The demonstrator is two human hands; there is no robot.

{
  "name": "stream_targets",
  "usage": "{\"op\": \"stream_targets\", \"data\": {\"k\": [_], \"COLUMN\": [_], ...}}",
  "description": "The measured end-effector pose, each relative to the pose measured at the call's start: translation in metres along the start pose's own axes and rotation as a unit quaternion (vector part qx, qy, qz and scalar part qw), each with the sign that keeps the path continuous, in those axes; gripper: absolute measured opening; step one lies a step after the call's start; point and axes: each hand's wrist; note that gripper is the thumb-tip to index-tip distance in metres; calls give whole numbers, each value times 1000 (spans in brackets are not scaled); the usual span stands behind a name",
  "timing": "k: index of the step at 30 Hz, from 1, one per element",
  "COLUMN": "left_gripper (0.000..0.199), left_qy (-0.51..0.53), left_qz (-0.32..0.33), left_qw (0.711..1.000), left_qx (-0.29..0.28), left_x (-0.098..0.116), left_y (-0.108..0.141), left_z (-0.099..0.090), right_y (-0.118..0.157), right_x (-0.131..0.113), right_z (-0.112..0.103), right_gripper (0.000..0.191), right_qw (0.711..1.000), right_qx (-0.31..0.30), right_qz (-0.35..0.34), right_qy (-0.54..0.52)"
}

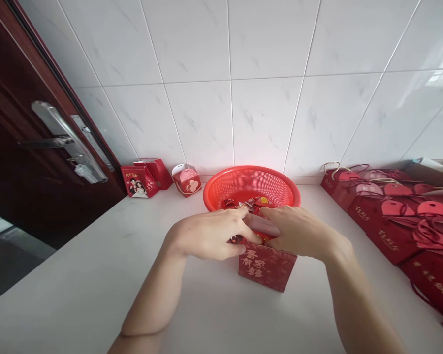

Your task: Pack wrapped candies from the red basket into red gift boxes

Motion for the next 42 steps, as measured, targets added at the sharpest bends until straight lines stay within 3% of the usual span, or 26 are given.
{"op": "stream_targets", "data": {"k": [3, 6, 10, 13, 19, 28, 37, 42], "left_gripper": [31, 30, 31, 33, 35, 37, 34, 33], "left_qy": [19, 77, 195, 231, 245, 258, 219, 198], "left_qz": [-7, -22, -34, -45, -38, -55, -21, -37], "left_qw": [999, 991, 946, 921, 915, 907, 921, 930], "left_qx": [29, 109, 258, 310, 319, 328, 321, 308], "left_x": [3, 6, 6, 5, 6, 5, 9, 8], "left_y": [1, -2, -14, -23, -30, -25, -32, -29], "left_z": [-4, -8, -5, -1, 4, 1, 7, 6], "right_y": [8, 16, 16, 14, 12, 10, 15, 15], "right_x": [4, 8, 7, 5, 3, 7, 14, 17], "right_z": [-8, -15, -19, -19, -17, -22, -26, -27], "right_gripper": [21, 25, 22, 21, 20, 10, 22, 17], "right_qw": [999, 992, 963, 935, 916, 883, 894, 902], "right_qx": [22, 80, 178, 226, 202, 250, 151, 166], "right_qz": [1, -25, -38, -32, -41, -86, -89, -80], "right_qy": [-37, -94, -197, -273, -346, -388, -413, -390]}}
Point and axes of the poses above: each hand's wrist, its own y-axis away from the middle knuckle, its own z-axis out of the palm, x = y × z, and after that the axes turned 6 degrees about -y, right-handed
